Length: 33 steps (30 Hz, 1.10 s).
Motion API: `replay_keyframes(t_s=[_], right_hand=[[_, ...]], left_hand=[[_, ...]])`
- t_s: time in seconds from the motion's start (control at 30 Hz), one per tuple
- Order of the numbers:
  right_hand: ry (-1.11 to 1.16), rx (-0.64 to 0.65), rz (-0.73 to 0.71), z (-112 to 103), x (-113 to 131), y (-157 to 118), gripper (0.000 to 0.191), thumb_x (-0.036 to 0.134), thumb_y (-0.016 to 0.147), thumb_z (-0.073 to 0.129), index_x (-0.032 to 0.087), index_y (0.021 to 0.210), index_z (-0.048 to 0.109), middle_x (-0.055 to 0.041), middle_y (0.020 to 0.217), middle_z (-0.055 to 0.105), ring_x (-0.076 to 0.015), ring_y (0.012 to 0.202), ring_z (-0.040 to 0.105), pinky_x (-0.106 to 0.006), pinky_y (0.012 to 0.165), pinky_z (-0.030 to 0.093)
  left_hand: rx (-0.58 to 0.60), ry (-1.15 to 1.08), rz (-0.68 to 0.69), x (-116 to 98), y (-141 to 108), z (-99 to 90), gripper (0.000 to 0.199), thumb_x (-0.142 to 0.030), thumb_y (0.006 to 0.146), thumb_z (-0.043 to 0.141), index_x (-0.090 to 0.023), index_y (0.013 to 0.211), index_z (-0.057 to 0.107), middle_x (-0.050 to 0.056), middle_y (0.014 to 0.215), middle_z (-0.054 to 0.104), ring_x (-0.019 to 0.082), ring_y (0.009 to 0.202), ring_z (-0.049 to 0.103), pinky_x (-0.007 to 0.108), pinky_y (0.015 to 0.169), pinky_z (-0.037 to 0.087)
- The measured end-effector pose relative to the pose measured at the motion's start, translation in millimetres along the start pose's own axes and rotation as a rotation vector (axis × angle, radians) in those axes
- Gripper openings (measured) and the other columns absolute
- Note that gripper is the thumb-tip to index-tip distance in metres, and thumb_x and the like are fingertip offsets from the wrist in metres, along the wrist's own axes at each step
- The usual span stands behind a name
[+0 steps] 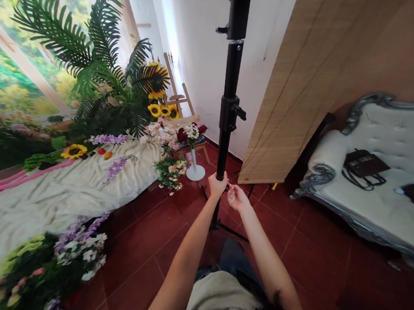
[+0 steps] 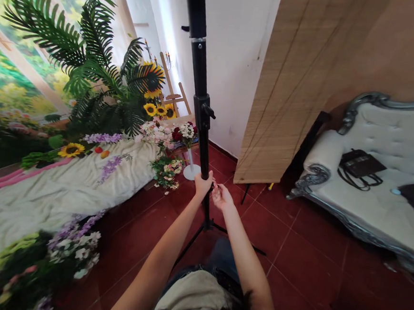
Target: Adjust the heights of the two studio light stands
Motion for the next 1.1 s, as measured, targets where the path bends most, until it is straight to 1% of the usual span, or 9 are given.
replay_keyframes(t_s=[0.1,0.17,0.27,0.37,0.4,0.47,0.57,0.77,1.1], right_hand=[[-0.111,-0.005,-0.079,-5.0,3.7,-6.3,0.013,0.016,0.086,0.046,0.018,0.081,0.058,0.0015,0.061,0.067,-0.0070,0.050,0.063,-0.016,0.057,0.055],[-0.274,-0.020,-0.180,-8.5,9.2,-11.0,0.015,0.025,0.088,0.046,0.019,0.087,0.059,-0.0010,0.069,0.070,-0.0094,0.054,0.065,-0.021,0.059,0.056],[-0.609,-0.076,-0.452,-9.9,27.3,-21.1,0.025,0.042,0.083,0.054,0.020,0.093,0.058,-0.0035,0.073,0.070,-0.0147,0.058,0.065,-0.026,0.056,0.055],[-0.911,-0.113,-0.755,-1.7,45.0,-37.6,0.035,0.051,0.075,0.061,0.019,0.091,0.060,-0.0046,0.075,0.069,-0.0178,0.066,0.065,-0.028,0.061,0.053],[-0.998,-0.122,-0.825,1.4,48.2,-42.8,0.037,0.053,0.075,0.061,0.019,0.090,0.061,-0.0047,0.077,0.069,-0.0181,0.068,0.065,-0.029,0.063,0.052],[-1.140,-0.133,-0.907,6.3,51.1,-50.7,0.038,0.054,0.077,0.058,0.020,0.093,0.063,-0.0048,0.078,0.069,-0.0185,0.070,0.064,-0.030,0.067,0.051],[-1.232,-0.127,-0.960,10.8,51.5,-57.6,0.038,0.054,0.080,0.055,0.021,0.097,0.062,-0.0053,0.081,0.069,-0.0192,0.073,0.064,-0.030,0.070,0.050],[-1.275,-0.120,-1.038,12.9,51.0,-61.0,0.037,0.052,0.084,0.050,0.020,0.098,0.062,-0.0062,0.086,0.069,-0.0190,0.074,0.064,-0.029,0.069,0.050],[-1.310,-0.136,-1.041,8.4,51.6,-60.3,0.038,0.053,0.085,0.046,0.021,0.099,0.062,-0.0061,0.087,0.069,-0.0192,0.073,0.063,-0.030,0.070,0.050]], left_hand=[[0.000,0.002,0.006,-1.3,0.0,-0.6,0.035,-0.047,0.075,0.058,-0.015,0.063,0.059,0.005,0.056,0.064,0.014,0.049,0.062,0.022,0.047,0.049],[-0.008,0.026,0.025,-3.2,0.0,-1.6,0.035,-0.047,0.076,0.058,-0.015,0.062,0.059,0.005,0.057,0.064,0.014,0.051,0.063,0.022,0.049,0.049],[-0.023,0.054,0.039,-4.7,-0.2,-2.8,0.033,-0.045,0.075,0.059,-0.015,0.062,0.060,0.005,0.057,0.065,0.015,0.054,0.064,0.022,0.052,0.050],[-0.026,0.052,0.034,-5.2,-0.5,-2.6,0.032,-0.045,0.075,0.059,-0.015,0.064,0.061,0.005,0.057,0.065,0.015,0.054,0.064,0.023,0.052,0.050],[-0.024,0.051,0.035,-5.6,-0.7,-2.4,0.032,-0.045,0.074,0.060,-0.015,0.064,0.061,0.005,0.057,0.065,0.015,0.054,0.063,0.023,0.052,0.050],[-0.017,0.050,0.040,-6.8,-1.1,-1.9,0.032,-0.045,0.074,0.060,-0.015,0.064,0.060,0.006,0.057,0.065,0.015,0.054,0.063,0.022,0.052,0.050],[-0.013,0.050,0.046,-7.5,-1.1,-1.7,0.033,-0.046,0.075,0.059,-0.014,0.065,0.061,0.006,0.058,0.065,0.014,0.054,0.063,0.023,0.053,0.050],[-0.014,0.069,0.059,-7.8,0.1,-1.3,0.035,-0.046,0.076,0.057,-0.014,0.061,0.060,0.007,0.058,0.065,0.015,0.053,0.063,0.024,0.053,0.050],[-0.031,0.058,0.056,-12.4,-0.9,-2.4,0.032,-0.044,0.075,0.058,-0.016,0.061,0.059,0.006,0.056,0.064,0.014,0.050,0.061,0.023,0.051,0.049]])
Point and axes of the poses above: each hand's wrist, its own y-axis towards the middle knuckle, its own z-axis out of the palm, x = y × z, the point moved 9 cm from there along y, towards the middle knuckle
